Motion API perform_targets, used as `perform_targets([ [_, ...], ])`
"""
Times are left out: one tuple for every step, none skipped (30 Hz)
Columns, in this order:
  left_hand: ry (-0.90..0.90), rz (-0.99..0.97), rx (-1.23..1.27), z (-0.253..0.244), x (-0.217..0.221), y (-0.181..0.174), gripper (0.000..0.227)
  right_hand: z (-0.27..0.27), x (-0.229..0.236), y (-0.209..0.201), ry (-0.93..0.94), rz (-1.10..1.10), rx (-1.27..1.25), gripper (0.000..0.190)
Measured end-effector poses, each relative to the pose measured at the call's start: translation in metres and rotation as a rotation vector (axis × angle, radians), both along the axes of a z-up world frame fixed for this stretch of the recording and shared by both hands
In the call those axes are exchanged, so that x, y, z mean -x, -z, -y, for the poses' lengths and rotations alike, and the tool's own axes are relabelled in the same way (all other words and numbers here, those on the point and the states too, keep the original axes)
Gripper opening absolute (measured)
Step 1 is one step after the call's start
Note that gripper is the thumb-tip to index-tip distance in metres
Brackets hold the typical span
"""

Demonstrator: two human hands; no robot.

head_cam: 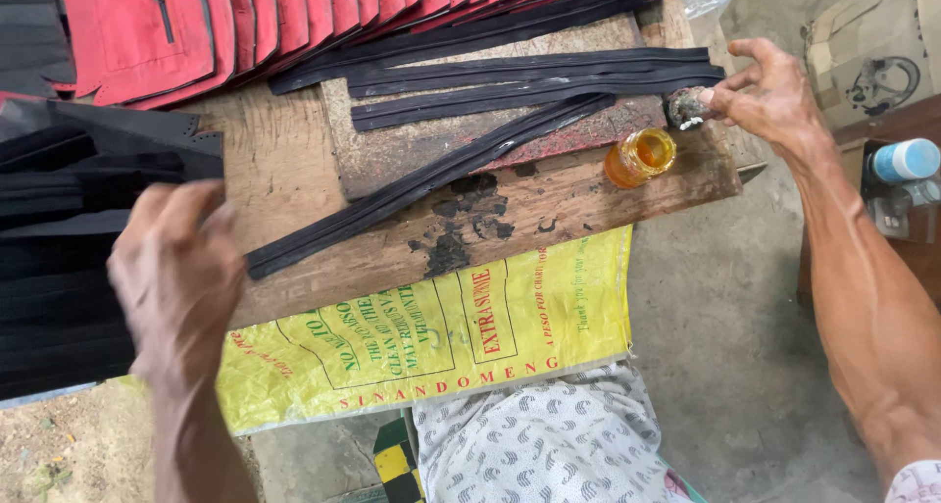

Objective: The person applies a yellow substance from a small jar onto black zipper tapes laid on a wooden table. They repeatedly dip a finger into the jar and spread the substance along the length of each zipper, then stack the treated zippers on the table.

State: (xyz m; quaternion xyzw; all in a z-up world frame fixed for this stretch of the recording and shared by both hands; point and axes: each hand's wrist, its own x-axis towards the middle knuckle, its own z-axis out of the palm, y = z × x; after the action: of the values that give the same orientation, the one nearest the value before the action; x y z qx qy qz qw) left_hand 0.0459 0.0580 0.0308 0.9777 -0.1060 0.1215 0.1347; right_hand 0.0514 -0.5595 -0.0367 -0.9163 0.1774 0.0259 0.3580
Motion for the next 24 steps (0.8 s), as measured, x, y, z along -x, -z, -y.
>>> perform_targets([
  [0.043, -0.007, 0.078, 0.012, -0.013, 0.006, 0.010, -0.002, -0.002, -0.001, 0.005, 0.004, -0.012, 0.071],
  [0.085, -0.014, 0.155, 0.028, -0.031, 0.014, 0.010, -0.003, -0.003, -0.003, 0.011, 0.008, -0.025, 0.072],
  [0.145, -0.028, 0.288, 0.047, -0.050, 0.025, 0.010, -0.005, -0.002, -0.003, 0.022, 0.013, -0.038, 0.072],
  [0.206, -0.062, 0.317, 0.064, -0.065, 0.037, 0.008, -0.005, -0.003, -0.003, 0.018, 0.012, -0.029, 0.072],
  [0.214, -0.110, 0.316, 0.083, -0.081, 0.048, 0.011, -0.005, -0.002, -0.003, 0.017, 0.008, -0.020, 0.072],
  [0.223, -0.157, 0.315, 0.098, -0.093, 0.059, 0.013, -0.004, -0.001, -0.002, 0.017, 0.004, -0.010, 0.072],
  [0.291, -0.071, 0.297, 0.109, -0.102, 0.068, 0.013, -0.001, 0.000, 0.000, 0.021, 0.000, -0.011, 0.072],
  [0.359, 0.015, 0.278, 0.119, -0.110, 0.076, 0.014, 0.001, 0.000, 0.002, 0.025, -0.004, -0.011, 0.072],
  [0.427, 0.100, 0.260, 0.126, -0.116, 0.083, 0.015, 0.004, -0.001, 0.005, 0.030, -0.009, -0.012, 0.072],
  [0.459, 0.115, 0.246, 0.131, -0.121, 0.088, 0.015, 0.007, -0.001, 0.008, 0.023, 0.006, -0.020, 0.071],
  [0.488, 0.130, 0.231, 0.134, -0.125, 0.093, 0.016, 0.010, -0.001, 0.011, 0.011, 0.020, -0.027, 0.070],
  [0.516, 0.144, 0.217, 0.136, -0.127, 0.098, 0.016, 0.012, 0.000, 0.014, 0.000, 0.033, -0.035, 0.070],
  [0.518, 0.114, 0.215, 0.137, -0.130, 0.101, 0.015, 0.015, 0.000, 0.016, 0.007, 0.060, 0.020, 0.071],
  [0.519, 0.085, 0.212, 0.138, -0.132, 0.104, 0.015, 0.019, 0.001, 0.016, 0.014, 0.085, 0.075, 0.072],
  [0.521, 0.056, 0.208, 0.138, -0.136, 0.106, 0.014, 0.022, 0.001, 0.014, 0.021, 0.113, 0.128, 0.073],
  [0.508, 0.031, 0.198, 0.138, -0.139, 0.108, 0.013, 0.026, 0.002, 0.010, 0.083, 0.147, 0.172, 0.069],
  [0.493, 0.000, 0.189, 0.137, -0.139, 0.111, 0.013, 0.029, 0.005, 0.003, 0.143, 0.175, 0.214, 0.065],
  [0.478, -0.031, 0.179, 0.136, -0.139, 0.112, 0.012, 0.031, 0.009, -0.004, 0.202, 0.204, 0.257, 0.062],
  [0.484, -0.013, 0.187, 0.135, -0.139, 0.113, 0.013, 0.032, 0.012, -0.014, 0.154, 0.188, 0.297, 0.063],
  [0.490, 0.004, 0.194, 0.132, -0.138, 0.113, 0.014, 0.031, 0.016, -0.025, 0.105, 0.171, 0.337, 0.065],
  [0.496, 0.018, 0.202, 0.131, -0.136, 0.113, 0.015, 0.028, 0.023, -0.035, 0.058, 0.150, 0.375, 0.067],
  [0.491, 0.019, 0.195, 0.129, -0.134, 0.112, 0.015, 0.021, 0.027, -0.041, 0.040, 0.043, 0.316, 0.074],
  [0.487, 0.020, 0.187, 0.128, -0.134, 0.112, 0.014, 0.009, 0.030, -0.041, 0.024, -0.063, 0.255, 0.082],
  [0.484, 0.021, 0.179, 0.127, -0.133, 0.112, 0.014, -0.004, 0.033, -0.040, 0.007, -0.168, 0.193, 0.090],
])
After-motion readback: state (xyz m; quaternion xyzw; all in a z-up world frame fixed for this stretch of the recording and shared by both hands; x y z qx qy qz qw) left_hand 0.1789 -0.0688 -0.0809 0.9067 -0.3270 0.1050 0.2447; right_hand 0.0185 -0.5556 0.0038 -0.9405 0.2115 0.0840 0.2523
